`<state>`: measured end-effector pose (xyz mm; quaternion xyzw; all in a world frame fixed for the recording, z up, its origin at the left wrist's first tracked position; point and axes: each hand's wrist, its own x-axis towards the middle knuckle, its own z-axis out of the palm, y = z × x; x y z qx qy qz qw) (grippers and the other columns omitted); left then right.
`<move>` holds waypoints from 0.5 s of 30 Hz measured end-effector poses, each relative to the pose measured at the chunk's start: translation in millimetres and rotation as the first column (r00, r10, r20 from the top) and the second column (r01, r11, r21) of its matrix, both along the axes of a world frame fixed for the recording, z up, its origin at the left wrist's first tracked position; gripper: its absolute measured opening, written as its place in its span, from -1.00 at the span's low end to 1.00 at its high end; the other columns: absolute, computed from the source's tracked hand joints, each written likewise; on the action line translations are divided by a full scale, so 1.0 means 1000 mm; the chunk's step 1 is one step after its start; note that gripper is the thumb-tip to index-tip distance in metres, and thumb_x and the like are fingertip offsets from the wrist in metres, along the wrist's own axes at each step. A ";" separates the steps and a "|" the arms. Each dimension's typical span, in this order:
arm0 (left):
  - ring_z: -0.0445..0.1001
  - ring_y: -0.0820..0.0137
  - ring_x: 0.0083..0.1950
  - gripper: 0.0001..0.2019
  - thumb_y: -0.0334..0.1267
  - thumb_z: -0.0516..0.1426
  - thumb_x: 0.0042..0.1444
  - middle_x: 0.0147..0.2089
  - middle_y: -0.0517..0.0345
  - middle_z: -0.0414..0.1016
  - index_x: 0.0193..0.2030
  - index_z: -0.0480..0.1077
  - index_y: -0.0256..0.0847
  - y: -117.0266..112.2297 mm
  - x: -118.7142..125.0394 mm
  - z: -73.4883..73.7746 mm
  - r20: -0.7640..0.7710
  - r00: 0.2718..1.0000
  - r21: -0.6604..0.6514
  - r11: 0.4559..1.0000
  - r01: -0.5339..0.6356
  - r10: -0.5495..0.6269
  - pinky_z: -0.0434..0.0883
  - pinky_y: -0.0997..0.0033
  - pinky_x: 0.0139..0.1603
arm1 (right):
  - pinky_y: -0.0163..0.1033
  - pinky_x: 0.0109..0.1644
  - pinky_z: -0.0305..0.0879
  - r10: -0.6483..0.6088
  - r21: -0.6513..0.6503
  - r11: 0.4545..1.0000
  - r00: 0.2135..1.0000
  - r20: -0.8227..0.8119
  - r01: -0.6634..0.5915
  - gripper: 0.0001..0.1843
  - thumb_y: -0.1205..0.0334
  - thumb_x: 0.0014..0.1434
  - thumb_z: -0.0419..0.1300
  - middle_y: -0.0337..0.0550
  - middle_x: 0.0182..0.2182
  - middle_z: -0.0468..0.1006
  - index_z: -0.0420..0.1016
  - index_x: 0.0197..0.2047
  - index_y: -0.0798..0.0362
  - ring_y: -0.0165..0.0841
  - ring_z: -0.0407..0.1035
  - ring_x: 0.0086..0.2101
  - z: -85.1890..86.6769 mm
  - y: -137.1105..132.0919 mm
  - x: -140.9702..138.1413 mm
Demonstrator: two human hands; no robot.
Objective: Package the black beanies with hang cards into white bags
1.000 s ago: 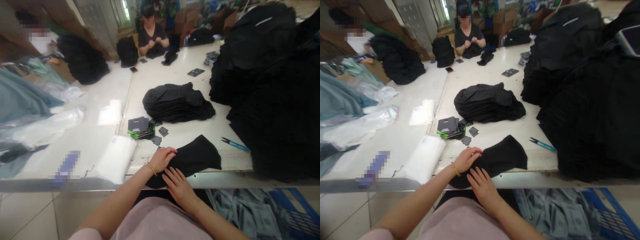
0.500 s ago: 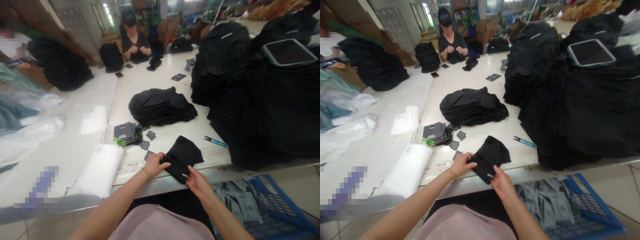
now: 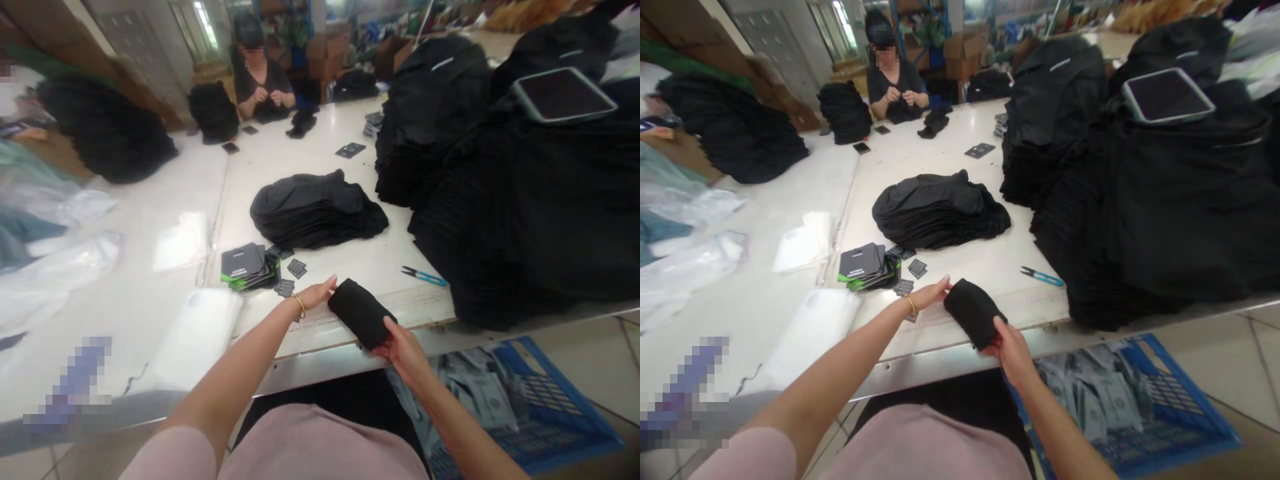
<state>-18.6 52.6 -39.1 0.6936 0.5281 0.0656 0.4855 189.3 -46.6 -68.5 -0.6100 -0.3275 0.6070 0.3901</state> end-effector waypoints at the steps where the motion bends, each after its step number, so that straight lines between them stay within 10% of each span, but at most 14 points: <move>1: 0.42 0.28 -0.07 -0.48 0.07 -0.27 0.18 -0.12 0.12 0.51 -0.11 0.39 -0.13 0.000 0.004 -0.002 -0.079 0.997 0.041 0.999 -0.008 0.011 0.27 0.32 -0.02 | -0.16 -0.53 0.40 -0.076 -0.099 0.993 0.991 -0.109 0.065 -0.67 -0.01 0.06 0.10 -0.12 -0.49 0.52 0.41 -0.28 0.09 -0.28 0.40 -0.51 0.003 0.004 -0.001; 5: 0.41 0.07 -0.05 -0.51 0.16 -0.08 0.07 -0.15 -0.11 0.49 -0.19 0.38 -0.23 -0.007 0.028 -0.016 -0.341 0.925 0.266 0.961 -0.074 0.166 0.25 0.11 -0.03 | -0.26 -0.66 0.37 -0.136 -0.174 0.980 0.970 -0.200 0.101 -0.61 -0.04 -0.03 0.20 -0.19 -0.53 0.50 0.41 -0.24 0.09 -0.37 0.35 -0.57 0.008 0.010 -0.004; 9: 0.38 0.11 -0.01 -0.57 0.06 0.07 0.02 -0.17 -0.10 0.47 -0.10 0.31 -0.23 -0.026 0.041 -0.022 -0.065 0.878 0.318 0.844 -0.432 0.474 0.25 0.10 0.01 | -0.29 -0.68 0.37 -0.165 -0.154 0.978 0.971 -0.174 0.139 -0.60 0.10 -0.13 0.32 -0.21 -0.52 0.52 0.41 -0.22 0.09 -0.38 0.37 -0.57 0.009 0.008 -0.006; 12: 0.40 0.24 -0.04 -0.43 -0.06 0.17 -0.03 -0.02 -0.12 0.38 0.08 0.12 -0.24 -0.057 0.047 -0.021 0.361 0.576 -0.027 0.626 -0.780 0.733 0.34 0.22 -0.04 | -0.31 -0.62 0.38 -0.301 -0.287 0.936 0.888 -0.347 0.205 -0.76 0.20 -0.08 0.29 -0.24 -0.57 0.52 0.41 -0.32 0.09 -0.40 0.38 -0.60 0.011 -0.003 -0.020; 15: 0.46 0.30 -0.14 -0.38 -0.21 0.28 -0.17 -0.07 -0.03 0.42 0.03 0.12 -0.22 -0.085 0.054 -0.017 0.537 0.211 -0.437 0.484 -0.758 0.816 0.41 0.27 -0.13 | -0.33 -0.52 0.39 -0.326 -0.393 0.912 0.792 -0.516 0.120 -0.82 0.22 -0.03 0.26 -0.21 -0.51 0.57 0.42 -0.32 0.08 -0.40 0.42 -0.54 0.011 -0.021 -0.040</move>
